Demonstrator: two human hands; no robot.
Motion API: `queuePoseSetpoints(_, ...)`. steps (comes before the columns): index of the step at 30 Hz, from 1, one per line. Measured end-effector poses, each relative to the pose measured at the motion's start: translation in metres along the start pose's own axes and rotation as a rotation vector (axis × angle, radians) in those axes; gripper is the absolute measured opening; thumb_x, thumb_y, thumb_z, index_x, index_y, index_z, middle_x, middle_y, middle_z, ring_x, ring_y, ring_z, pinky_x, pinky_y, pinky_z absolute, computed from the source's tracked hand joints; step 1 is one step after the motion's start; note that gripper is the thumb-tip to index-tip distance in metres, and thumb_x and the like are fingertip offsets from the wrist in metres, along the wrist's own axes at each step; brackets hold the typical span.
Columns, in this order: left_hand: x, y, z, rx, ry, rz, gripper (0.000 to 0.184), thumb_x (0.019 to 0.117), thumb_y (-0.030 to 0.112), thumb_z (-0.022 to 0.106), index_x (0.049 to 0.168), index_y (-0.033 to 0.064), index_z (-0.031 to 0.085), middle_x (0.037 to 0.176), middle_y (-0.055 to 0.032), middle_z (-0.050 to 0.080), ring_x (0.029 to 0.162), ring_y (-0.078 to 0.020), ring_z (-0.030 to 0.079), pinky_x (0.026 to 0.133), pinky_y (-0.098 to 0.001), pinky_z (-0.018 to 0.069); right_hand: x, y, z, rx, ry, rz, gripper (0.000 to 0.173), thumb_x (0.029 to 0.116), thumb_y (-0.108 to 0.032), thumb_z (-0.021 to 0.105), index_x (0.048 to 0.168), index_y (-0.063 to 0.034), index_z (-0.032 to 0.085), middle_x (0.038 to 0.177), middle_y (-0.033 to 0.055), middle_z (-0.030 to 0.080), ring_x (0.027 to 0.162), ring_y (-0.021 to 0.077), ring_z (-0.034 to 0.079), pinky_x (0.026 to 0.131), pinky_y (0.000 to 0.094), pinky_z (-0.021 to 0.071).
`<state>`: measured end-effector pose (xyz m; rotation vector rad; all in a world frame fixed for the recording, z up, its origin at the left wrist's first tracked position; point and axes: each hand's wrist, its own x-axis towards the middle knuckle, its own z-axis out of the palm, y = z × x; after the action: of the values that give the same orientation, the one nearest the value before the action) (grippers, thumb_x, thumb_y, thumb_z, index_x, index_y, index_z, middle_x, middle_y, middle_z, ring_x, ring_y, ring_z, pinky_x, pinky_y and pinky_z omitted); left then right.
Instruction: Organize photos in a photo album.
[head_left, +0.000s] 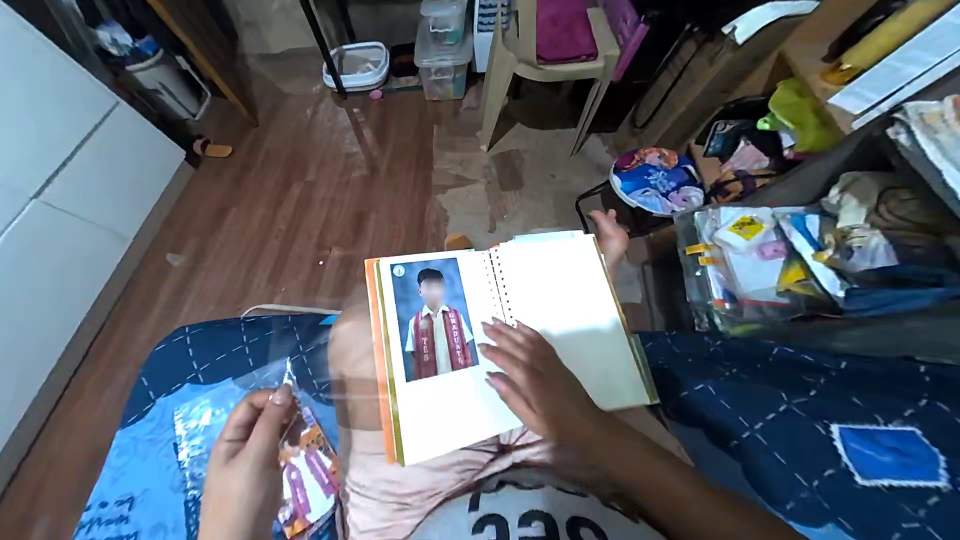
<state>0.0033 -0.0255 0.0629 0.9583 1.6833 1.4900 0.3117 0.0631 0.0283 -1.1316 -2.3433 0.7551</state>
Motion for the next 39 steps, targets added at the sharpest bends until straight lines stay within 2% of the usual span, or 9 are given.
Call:
queuePoseSetpoints(4,0.009,-0.011,-0.029,0.259,-0.046,-0.024,0.008,0.0980,0.018,0.058,0.094,0.0155,0.065,0.081,0.0151,0.069,0.073,0.0030,0.066,0.068,-0.0172,0.0567,0.008,-0.028,-0.007,0.035,-0.239,0.043,0.040,0.1019,-0.017,0.059,0.136,0.0036,0.063,0.148,0.0227,0.054,0.144,0.0393,0.043,0.122,0.0521,0.0260)
queuePoseSetpoints(8,0.022,-0.028,-0.033,0.487,-0.039,-0.067,0.024,0.0975,0.025,0.060,0.099,0.0018,0.067,0.088,0.0045,0.069,0.078,0.0014,0.065,0.075,-0.0206,0.0558,0.008,-0.035,-0.010,-0.033,-0.404,0.060,0.047,0.1047,-0.024,0.056,0.145,-0.0006,0.055,0.157,0.0210,0.043,0.151,0.0371,0.032,0.125,0.0495,0.0183)
queuePoseSetpoints(12,0.030,-0.032,-0.020,0.644,-0.046,-0.138,0.043,0.0994,0.028,0.062,0.128,-0.0042,0.059,0.114,-0.0212,0.068,0.099,-0.0290,0.068,0.086,-0.0498,0.0551,0.008,-0.020,-0.002,0.016,-0.267,0.032,0.048,0.1015,-0.025,0.061,0.142,0.0007,0.058,0.154,0.0221,0.047,0.149,0.0381,0.036,0.124,0.0523,0.0206)
queuePoseSetpoints(16,0.018,-0.007,0.011,0.814,-0.075,0.204,0.060,0.0989,0.033,0.060,0.141,-0.0075,0.048,0.137,-0.0314,0.056,0.123,-0.0440,0.057,0.093,-0.0585,0.0499,0.023,0.004,-0.004,0.057,-0.039,0.076,0.048,0.0990,-0.022,0.062,0.138,0.0063,0.059,0.149,0.0273,0.051,0.144,0.0435,0.043,0.121,0.0576,0.0259)
queuePoseSetpoints(21,-0.010,-0.011,0.072,0.983,-0.304,0.748,0.037,0.1016,0.034,0.054,0.113,0.0037,0.073,0.132,-0.0174,0.068,0.124,-0.0388,0.063,0.099,-0.0589,0.0486,0.054,0.004,-0.034,0.336,0.127,0.284,0.041,0.1006,-0.009,0.056,0.136,0.0119,0.056,0.142,0.0275,0.057,0.132,0.0349,0.056,0.113,0.0426,0.0417)
queuePoseSetpoints(24,-0.030,-0.036,0.096,1.058,-0.479,0.885,0.040,0.1029,0.039,0.052,0.129,0.0135,0.068,0.144,-0.0069,0.061,0.138,-0.0290,0.053,0.111,-0.0545,0.0417,0.079,-0.004,-0.056,0.862,0.290,0.483,0.032,0.1064,0.001,0.036,0.132,0.0130,0.052,0.123,0.0220,0.064,0.108,0.0204,0.065,0.096,0.0328,0.0526)
queuePoseSetpoints(29,-0.042,-0.067,0.097,1.171,-0.418,0.892,0.054,0.1047,0.052,0.043,0.142,0.0163,0.059,0.153,-0.0090,0.053,0.146,-0.0267,0.043,0.119,-0.0471,0.0312,0.118,0.054,-0.036,1.243,0.226,0.480,0.063,0.1097,-0.051,0.013,0.117,-0.0063,0.056,0.078,0.0004,0.063,0.070,0.0140,0.067,0.077,0.0361,0.0601)
queuePoseSetpoints(33,-0.042,-0.067,0.087,1.289,-0.297,0.796,0.073,0.0987,0.073,0.033,0.148,0.0228,0.055,0.158,-0.0089,0.047,0.151,-0.0258,0.036,0.122,-0.0549,0.0188,0.141,0.058,-0.041,1.243,0.134,0.454,0.065,0.1083,-0.056,0.013,0.109,-0.0089,0.058,0.067,-0.0017,0.059,0.063,0.0148,0.065,0.076,0.0405,0.0608)
queuePoseSetpoints(39,-0.040,-0.069,0.082,1.316,-0.284,0.790,0.074,0.0978,0.074,0.032,0.148,0.0251,0.054,0.159,-0.0069,0.045,0.153,-0.0207,0.031,0.123,-0.0550,0.0107,0.157,0.056,-0.046,1.161,-0.022,0.399,0.067,0.1063,-0.060,0.013,0.109,-0.0091,0.055,0.064,-0.0017,0.059,0.056,0.0124,0.062,0.066,0.0334,0.0599)
